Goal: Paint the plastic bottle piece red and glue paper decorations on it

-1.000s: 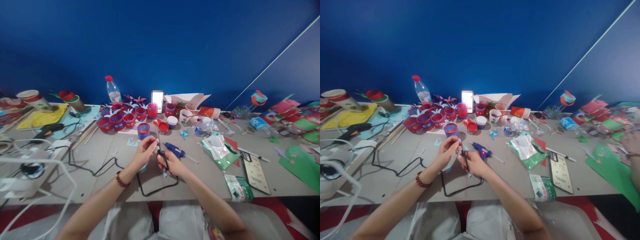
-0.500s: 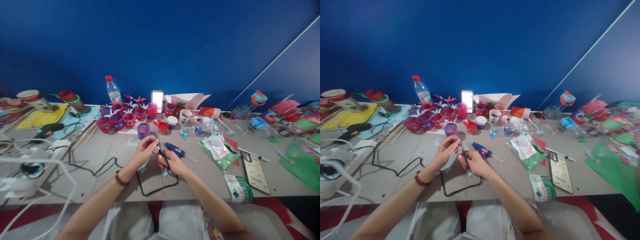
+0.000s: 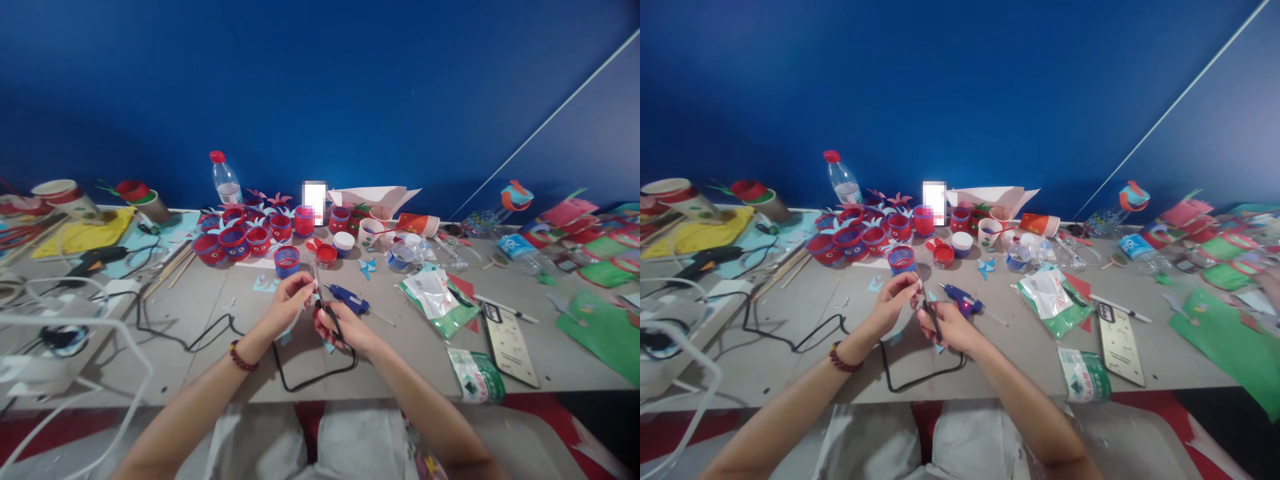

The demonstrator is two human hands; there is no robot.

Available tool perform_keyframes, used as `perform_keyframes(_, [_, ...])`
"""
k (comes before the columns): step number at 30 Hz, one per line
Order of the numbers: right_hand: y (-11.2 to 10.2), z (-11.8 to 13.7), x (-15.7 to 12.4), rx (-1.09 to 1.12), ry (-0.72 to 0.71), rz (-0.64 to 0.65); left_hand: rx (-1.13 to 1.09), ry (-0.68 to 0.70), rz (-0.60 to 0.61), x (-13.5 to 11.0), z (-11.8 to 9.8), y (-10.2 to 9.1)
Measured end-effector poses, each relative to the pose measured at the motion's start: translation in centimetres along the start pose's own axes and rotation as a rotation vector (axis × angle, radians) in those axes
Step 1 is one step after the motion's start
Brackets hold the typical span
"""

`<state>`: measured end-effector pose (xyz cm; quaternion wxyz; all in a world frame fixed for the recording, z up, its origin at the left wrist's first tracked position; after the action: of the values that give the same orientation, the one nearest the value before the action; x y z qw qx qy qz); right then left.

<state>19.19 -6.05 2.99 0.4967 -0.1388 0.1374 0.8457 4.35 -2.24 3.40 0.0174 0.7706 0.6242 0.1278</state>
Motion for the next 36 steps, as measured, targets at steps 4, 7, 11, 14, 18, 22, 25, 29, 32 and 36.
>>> perform_keyframes(4, [0.02, 0.07, 0.01, -0.007, 0.001, 0.016, -0.01, -0.009, 0.008, 0.02, 0.06, -0.01])
perform_keyframes(7, [0.06, 0.29, -0.11, -0.009, 0.006, 0.009, -0.014, -0.009, 0.013, 0.02, 0.1, -0.01])
perform_keyframes(11, [0.09, 0.44, -0.23, -0.008, 0.004, 0.014, -0.032, -0.015, 0.016, -0.01, 0.0, -0.01])
perform_keyframes(14, [0.07, 0.51, -0.28, -0.027, 0.0, 0.007, -0.038, -0.026, 0.009, 0.0, -0.08, -0.02])
perform_keyframes(18, [-0.05, 0.65, -0.34, -0.039, 0.006, -0.028, -0.008, -0.026, 0.003, 0.07, 0.0, -0.16])
perform_keyframes(22, [-0.29, 0.54, -0.22, -0.062, -0.01, -0.039, 0.014, 0.0, 0.023, 0.18, 0.02, -0.41])
perform_keyframes(25, [-0.52, 0.22, -0.03, -0.057, -0.028, -0.053, 0.049, -0.001, 0.042, 0.25, -0.2, -0.6])
perform_keyframes(29, [-0.67, -0.06, 0.12, -0.047, -0.02, -0.07, 0.086, -0.005, 0.055, 0.4, -0.62, -0.8])
perform_keyframes(32, [-0.69, 0.03, 0.06, -0.04, -0.007, -0.066, 0.096, -0.016, 0.067, 0.58, -0.8, -0.87])
perform_keyframes(36, [-0.73, 0.15, -0.02, -0.048, 0.02, -0.076, 0.049, -0.055, 0.051, 0.68, -0.72, -0.81])
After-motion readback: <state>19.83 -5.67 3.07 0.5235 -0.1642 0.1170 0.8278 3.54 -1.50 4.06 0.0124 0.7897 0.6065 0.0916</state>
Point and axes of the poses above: each hand's wrist, its own x-axis towards the middle knuckle, its own y-axis out of the palm, z = x × y, the point moved 1 cm from there along x, towards the middle knuckle, and after that the axes turned 4 degrees about y, right-handed, at the moved point
